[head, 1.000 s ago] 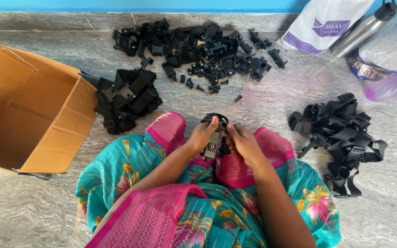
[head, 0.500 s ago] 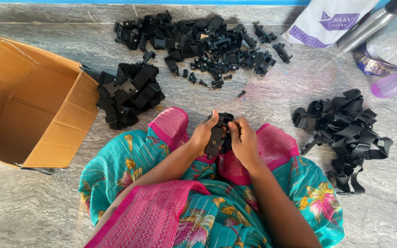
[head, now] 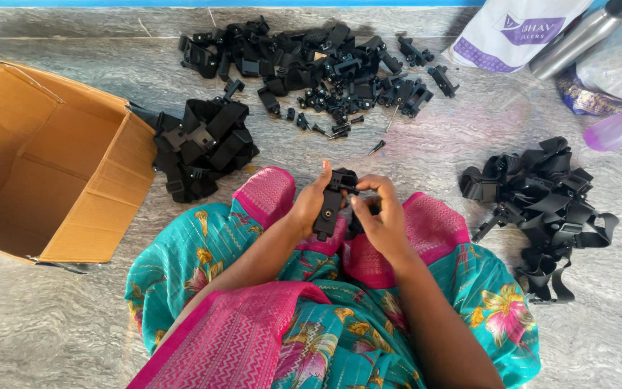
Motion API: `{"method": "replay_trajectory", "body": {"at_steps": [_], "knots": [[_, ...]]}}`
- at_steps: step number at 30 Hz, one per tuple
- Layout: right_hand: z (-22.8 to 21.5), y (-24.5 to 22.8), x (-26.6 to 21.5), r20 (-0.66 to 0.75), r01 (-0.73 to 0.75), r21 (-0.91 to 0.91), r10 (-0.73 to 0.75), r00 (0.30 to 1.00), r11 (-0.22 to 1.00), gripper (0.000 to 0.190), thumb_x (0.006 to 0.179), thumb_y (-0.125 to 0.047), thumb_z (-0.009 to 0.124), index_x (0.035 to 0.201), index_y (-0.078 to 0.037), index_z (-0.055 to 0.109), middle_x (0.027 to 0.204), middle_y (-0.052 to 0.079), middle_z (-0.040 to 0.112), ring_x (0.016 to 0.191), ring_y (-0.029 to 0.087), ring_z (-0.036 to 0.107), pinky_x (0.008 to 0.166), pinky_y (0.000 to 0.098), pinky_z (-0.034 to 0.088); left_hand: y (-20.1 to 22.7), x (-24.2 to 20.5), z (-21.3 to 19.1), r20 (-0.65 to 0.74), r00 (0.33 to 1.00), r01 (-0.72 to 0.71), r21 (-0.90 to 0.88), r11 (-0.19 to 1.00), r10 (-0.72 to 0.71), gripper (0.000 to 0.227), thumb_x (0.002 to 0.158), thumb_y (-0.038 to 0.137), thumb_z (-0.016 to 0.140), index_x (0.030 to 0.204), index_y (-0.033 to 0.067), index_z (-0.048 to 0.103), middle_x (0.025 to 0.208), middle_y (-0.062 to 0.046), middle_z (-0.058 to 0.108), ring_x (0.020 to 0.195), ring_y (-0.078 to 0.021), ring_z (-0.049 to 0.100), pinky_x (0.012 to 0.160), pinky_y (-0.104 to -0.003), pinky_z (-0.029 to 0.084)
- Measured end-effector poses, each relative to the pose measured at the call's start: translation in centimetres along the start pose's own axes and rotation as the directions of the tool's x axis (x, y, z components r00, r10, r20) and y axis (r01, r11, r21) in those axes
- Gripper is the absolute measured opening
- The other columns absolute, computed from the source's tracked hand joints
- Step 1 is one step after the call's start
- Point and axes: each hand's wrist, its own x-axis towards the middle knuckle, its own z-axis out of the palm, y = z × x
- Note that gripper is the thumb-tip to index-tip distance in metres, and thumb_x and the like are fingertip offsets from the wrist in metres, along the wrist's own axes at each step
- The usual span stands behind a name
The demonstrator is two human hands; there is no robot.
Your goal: The person sits on the floor and assembles black plastic strap components by hand. They pick up parts from a pile, connect buckles and clips, and place the assembled units aside.
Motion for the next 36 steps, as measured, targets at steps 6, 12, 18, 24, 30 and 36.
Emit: {"method": "replay_trajectory", "body": {"at_steps": [6,12,18,24,30,36], "knots": [[-0.6,4.2,0.5,0.126,-0.681,0.163,0.669,0.732,0.714,0.037,0.111,-0.033,0.053,0.096,-0.002,0.068,0.078,0.003,0.066,0.066,0.010,0.060,0.058,0.0245,0.047,-0.3,-0.4,0.6,0.082,0.989,-0.128,0.092,0.987,0.121,0.080,0.096,0.080,0.041,0.089,0.0049,0.068,0.073,-0.003,0.064,0.059,-0.0101,0.058,0.051,-0.025,0.046],[-0.5,4.1,-0.2,0.095,-0.331,0.029,0.327,0.940,0.943,0.018,0.089,-0.001,0.067,0.105,-0.007,0.063,0.093,0.000,0.065,0.079,0.008,0.060,0.068,0.0224,0.047,-0.5,-0.2,0.4,-0.001,1.000,-0.031,0.036,0.999,0.031,0.081,0.090,0.082,0.037,0.088,0.0075,0.068,0.068,-0.004,0.064,0.054,-0.0123,0.057,0.048,-0.027,0.046],[-0.8,4.7,-0.1,-0.013,-0.414,0.250,0.431,0.902,0.875,0.015,0.097,-0.008,0.066,0.112,-0.006,0.064,0.100,0.001,0.066,0.090,0.008,0.061,0.076,0.0230,0.049,-0.2,-0.3,0.6,-0.013,0.998,-0.053,0.017,0.998,0.054,0.078,0.089,0.082,0.040,0.094,0.0088,0.068,0.072,-0.003,0.065,0.058,-0.0104,0.060,0.051,-0.026,0.048],[-0.8,5.8,0.0,0.146,-0.634,0.090,0.619,0.771,0.768,0.024,0.108,-0.026,0.063,0.107,-0.002,0.067,0.089,0.006,0.066,0.076,0.013,0.059,0.065,0.0261,0.048,-0.3,-0.5,0.7,-0.031,0.998,-0.058,0.095,0.994,0.061,0.080,0.090,0.082,0.040,0.094,0.0066,0.068,0.074,-0.004,0.065,0.057,-0.0104,0.060,0.050,-0.026,0.049],[-1.2,5.2,-0.5,0.109,-0.292,0.248,0.273,0.956,0.923,0.015,0.096,-0.006,0.072,0.109,-0.003,0.064,0.115,0.002,0.064,0.094,0.008,0.058,0.079,0.0242,0.048,-0.2,-0.5,0.7,-0.051,0.998,-0.032,0.002,0.999,0.032,0.080,0.092,0.082,0.041,0.091,0.0060,0.067,0.070,-0.004,0.062,0.053,-0.0111,0.056,0.046,-0.026,0.045],[-0.8,5.7,0.3,0.080,-0.669,0.243,0.673,0.735,0.702,0.016,0.107,-0.021,0.060,0.102,-0.009,0.068,0.089,0.005,0.066,0.080,0.013,0.060,0.070,0.0268,0.048,-0.3,-0.6,0.9,-0.069,0.997,-0.033,0.067,0.997,0.037,0.078,0.090,0.081,0.040,0.090,0.0077,0.067,0.071,-0.003,0.063,0.054,-0.0102,0.057,0.047,-0.026,0.047]]}}
